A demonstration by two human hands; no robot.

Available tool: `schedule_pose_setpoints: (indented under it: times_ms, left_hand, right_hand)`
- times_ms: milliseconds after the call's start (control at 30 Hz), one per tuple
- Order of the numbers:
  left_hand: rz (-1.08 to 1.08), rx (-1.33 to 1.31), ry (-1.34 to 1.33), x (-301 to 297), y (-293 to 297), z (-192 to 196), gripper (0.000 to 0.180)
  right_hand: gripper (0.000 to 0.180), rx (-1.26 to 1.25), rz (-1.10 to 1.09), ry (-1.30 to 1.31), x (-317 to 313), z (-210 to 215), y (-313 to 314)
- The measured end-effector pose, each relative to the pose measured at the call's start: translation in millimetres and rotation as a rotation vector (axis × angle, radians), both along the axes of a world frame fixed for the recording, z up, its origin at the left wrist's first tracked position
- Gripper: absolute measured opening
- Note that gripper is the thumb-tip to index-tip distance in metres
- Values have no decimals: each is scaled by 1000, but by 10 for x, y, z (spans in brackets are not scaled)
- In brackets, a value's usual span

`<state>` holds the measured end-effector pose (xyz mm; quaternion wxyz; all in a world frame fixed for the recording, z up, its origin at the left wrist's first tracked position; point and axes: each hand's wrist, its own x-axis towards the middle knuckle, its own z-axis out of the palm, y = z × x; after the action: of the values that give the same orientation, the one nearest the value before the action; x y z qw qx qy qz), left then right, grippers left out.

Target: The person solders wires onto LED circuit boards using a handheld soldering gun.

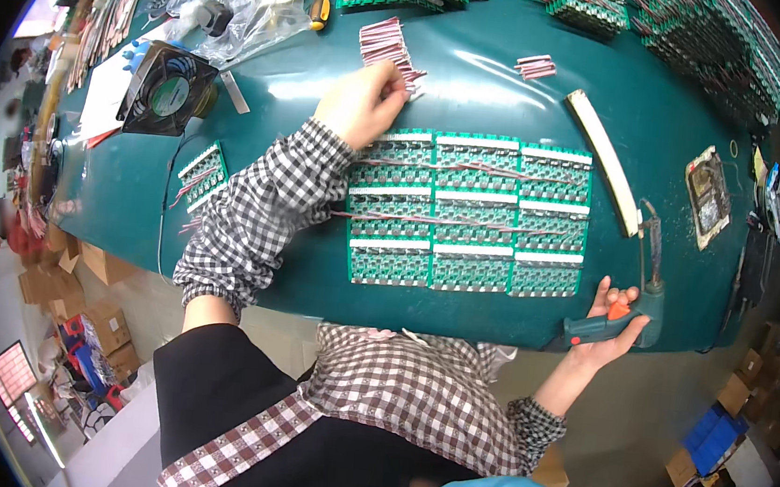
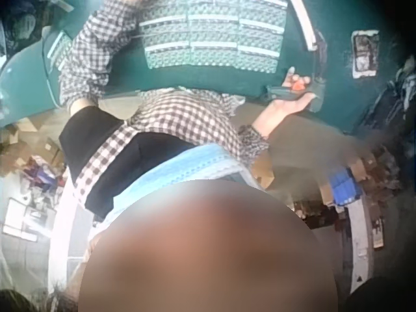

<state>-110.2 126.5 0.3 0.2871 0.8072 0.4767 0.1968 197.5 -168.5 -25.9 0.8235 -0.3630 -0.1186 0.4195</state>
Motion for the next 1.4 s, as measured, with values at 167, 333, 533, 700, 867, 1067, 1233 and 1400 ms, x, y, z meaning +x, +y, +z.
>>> schedule_pose_setpoints:
  times_ms: [167, 333, 533, 700, 867, 1067, 1233, 1400]
  left_hand:
    - [-26, 218, 157, -66, 166, -3, 16]
    - [5, 364, 365, -85, 96, -11, 14]
    - [98, 476, 324, -146, 75, -7, 14]
    - [188, 474, 299, -248, 141, -75, 18]
    - [230, 270, 175, -243, 173, -18, 18]
    - [273, 330, -136, -321, 101, -156, 17]
    - [128, -504, -811, -209, -769, 590, 19]
    - [-12, -814, -837, -86, -1406, 727, 19]
  right_hand:
    - [44, 27, 24, -6, -49, -30, 65]
    - [42, 21, 58, -14, -158, 24, 134]
    - [42, 15, 92, -50, -209, 61, 171]
    - [42, 57, 94, -4, -239, 15, 229]
    - [42, 52, 39, -54, -240, -54, 269]
    - [42, 24, 53, -90, -97, 41, 218]
    - [48, -33, 83, -232, -217, 474, 47]
    - [42, 26, 227, -290, -893, 793, 359]
